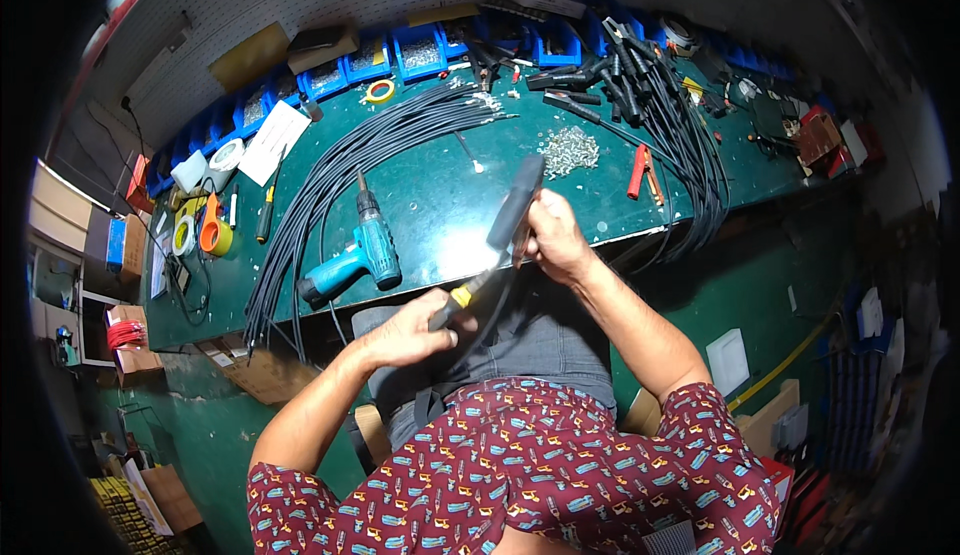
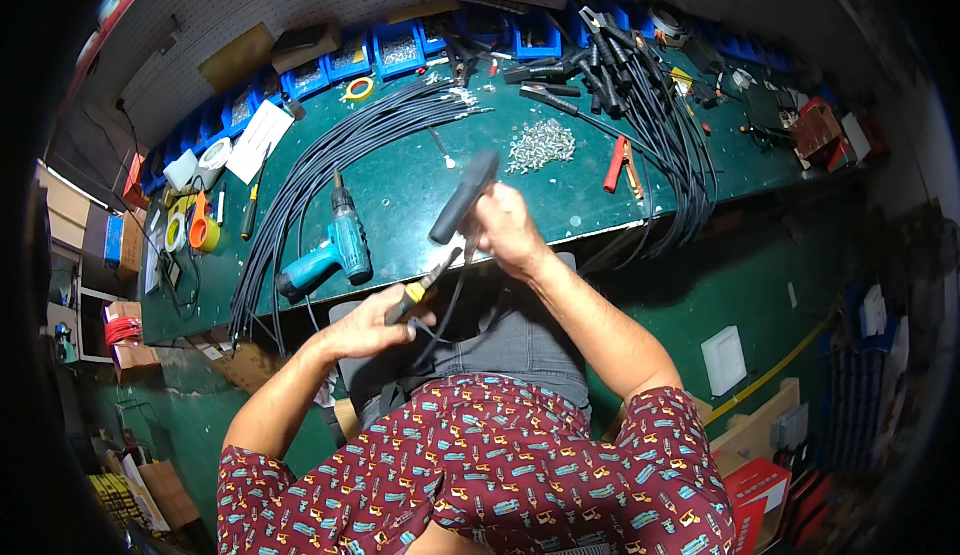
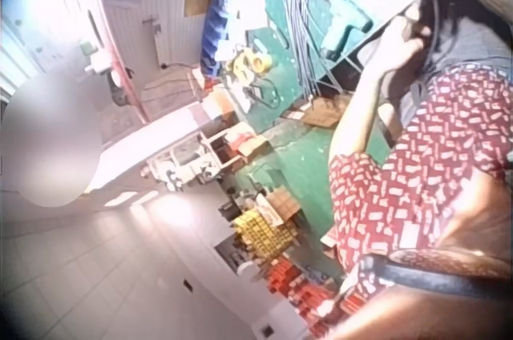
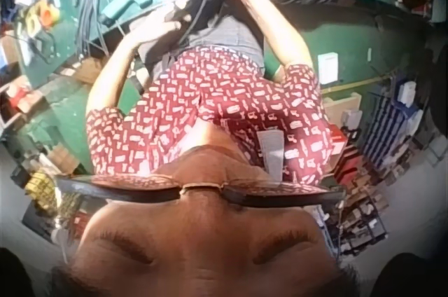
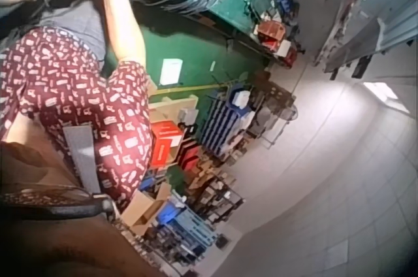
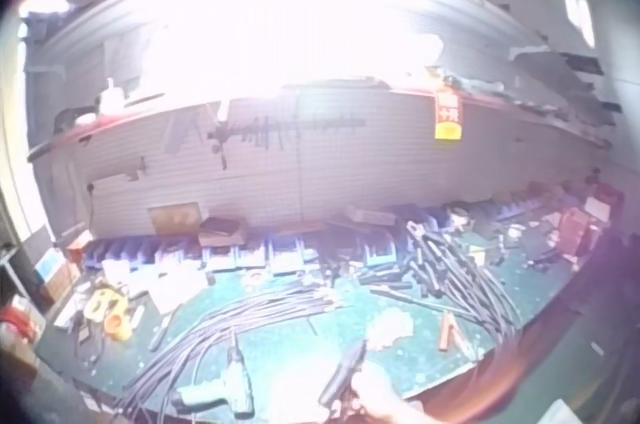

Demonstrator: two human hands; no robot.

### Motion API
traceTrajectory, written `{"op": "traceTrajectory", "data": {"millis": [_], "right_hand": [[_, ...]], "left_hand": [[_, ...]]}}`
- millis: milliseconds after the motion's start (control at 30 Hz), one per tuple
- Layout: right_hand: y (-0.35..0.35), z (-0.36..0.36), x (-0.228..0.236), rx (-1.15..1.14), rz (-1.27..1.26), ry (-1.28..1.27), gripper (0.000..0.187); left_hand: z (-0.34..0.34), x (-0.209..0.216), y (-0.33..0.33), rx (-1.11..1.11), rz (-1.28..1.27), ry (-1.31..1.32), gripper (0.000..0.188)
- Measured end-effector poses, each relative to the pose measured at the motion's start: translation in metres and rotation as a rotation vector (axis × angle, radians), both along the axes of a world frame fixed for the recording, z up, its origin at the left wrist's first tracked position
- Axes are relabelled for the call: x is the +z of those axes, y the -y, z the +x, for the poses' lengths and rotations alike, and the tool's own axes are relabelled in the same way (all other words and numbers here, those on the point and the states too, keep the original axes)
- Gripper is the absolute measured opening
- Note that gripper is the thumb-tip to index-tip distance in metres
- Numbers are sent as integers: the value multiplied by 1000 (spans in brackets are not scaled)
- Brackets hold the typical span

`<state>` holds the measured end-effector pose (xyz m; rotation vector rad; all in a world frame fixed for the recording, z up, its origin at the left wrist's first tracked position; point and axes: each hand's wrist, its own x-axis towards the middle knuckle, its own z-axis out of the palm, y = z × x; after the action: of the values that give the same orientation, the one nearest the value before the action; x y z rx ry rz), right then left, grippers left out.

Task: The person assembles black cables by stripping ends, inserting metal connectors, and using a power drill to secure them. They then apply heat shrink tubing and crimp the connectors with pliers. The finished cables are placed on the workbench.

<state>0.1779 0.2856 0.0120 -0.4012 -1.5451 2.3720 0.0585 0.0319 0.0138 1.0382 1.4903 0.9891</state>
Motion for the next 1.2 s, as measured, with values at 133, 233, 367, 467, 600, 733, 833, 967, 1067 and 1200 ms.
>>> {"op": "traceTrajectory", "data": {"millis": [133,233,367,467,600,733,833,967,1067,1200], "right_hand": [[-8,2,-9,-240,-18,61,26],[-6,9,-5,-302,0,14,32],[-23,26,-2,-333,-19,-56,29],[-32,33,-2,-380,-80,-148,31],[-43,39,2,-309,-131,-231,27],[-29,35,12,-302,-87,-215,28],[11,29,24,-198,36,-99,24],[46,33,13,-88,114,-33,35],[52,35,15,-38,211,35,52],[25,48,30,172,231,106,76]], "left_hand": [[-42,-44,-23,26,-293,-528,39],[-45,-36,-42,384,29,-633,39],[-35,-21,-17,527,435,-788,40],[-15,-28,34,268,135,-481,36],[7,-63,93,-24,-72,-438,41],[12,-40,81,137,-202,-179,30],[19,-17,52,203,-2,-248,31],[26,16,10,262,153,-217,31],[29,18,-3,312,223,-178,31],[35,16,0,372,273,-134,31]]}}
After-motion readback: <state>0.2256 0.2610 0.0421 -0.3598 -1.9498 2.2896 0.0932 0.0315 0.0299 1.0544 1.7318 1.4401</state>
